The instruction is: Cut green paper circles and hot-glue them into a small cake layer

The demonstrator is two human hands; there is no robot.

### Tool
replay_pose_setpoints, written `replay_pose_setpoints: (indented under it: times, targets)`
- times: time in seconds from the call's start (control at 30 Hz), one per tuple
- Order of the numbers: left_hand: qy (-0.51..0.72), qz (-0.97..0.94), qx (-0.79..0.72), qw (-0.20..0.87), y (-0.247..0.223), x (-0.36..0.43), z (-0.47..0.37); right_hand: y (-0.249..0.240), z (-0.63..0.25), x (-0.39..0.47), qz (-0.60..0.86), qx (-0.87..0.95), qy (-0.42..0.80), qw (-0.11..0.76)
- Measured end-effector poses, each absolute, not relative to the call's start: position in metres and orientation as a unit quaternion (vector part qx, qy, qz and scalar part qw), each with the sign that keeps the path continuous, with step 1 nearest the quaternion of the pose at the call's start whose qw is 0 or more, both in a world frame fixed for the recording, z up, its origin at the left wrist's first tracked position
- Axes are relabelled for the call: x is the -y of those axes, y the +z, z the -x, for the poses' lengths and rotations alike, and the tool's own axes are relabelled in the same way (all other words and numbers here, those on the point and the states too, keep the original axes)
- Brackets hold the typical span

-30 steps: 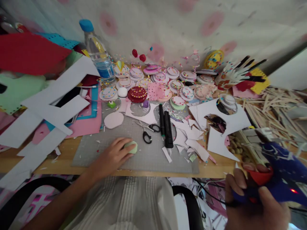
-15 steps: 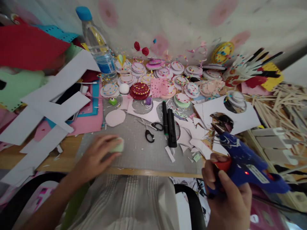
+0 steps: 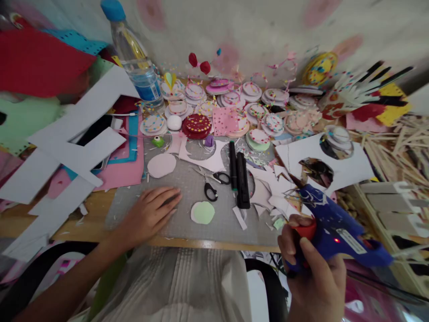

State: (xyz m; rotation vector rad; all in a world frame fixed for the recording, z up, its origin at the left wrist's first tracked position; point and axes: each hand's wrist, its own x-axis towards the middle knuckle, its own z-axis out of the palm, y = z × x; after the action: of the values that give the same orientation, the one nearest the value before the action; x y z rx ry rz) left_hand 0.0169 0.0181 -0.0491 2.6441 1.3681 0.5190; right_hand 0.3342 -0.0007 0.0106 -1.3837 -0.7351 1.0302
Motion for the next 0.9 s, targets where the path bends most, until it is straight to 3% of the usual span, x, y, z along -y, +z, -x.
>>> replay_pose_setpoints:
  times: [0.13,0.9]
  targets:
    - [0.181,-0.867,-0.463,0.049,-0.047,-0.025,-0.024,0.010,-0.335,0.001,0.551,0.224,0.499,0.630]
    - [0.148,-0.854,-0.489,0.098,-0.044,-0.042,-0.021,0.012,-0.334,0.000,0.545,0.216,0.505,0.634]
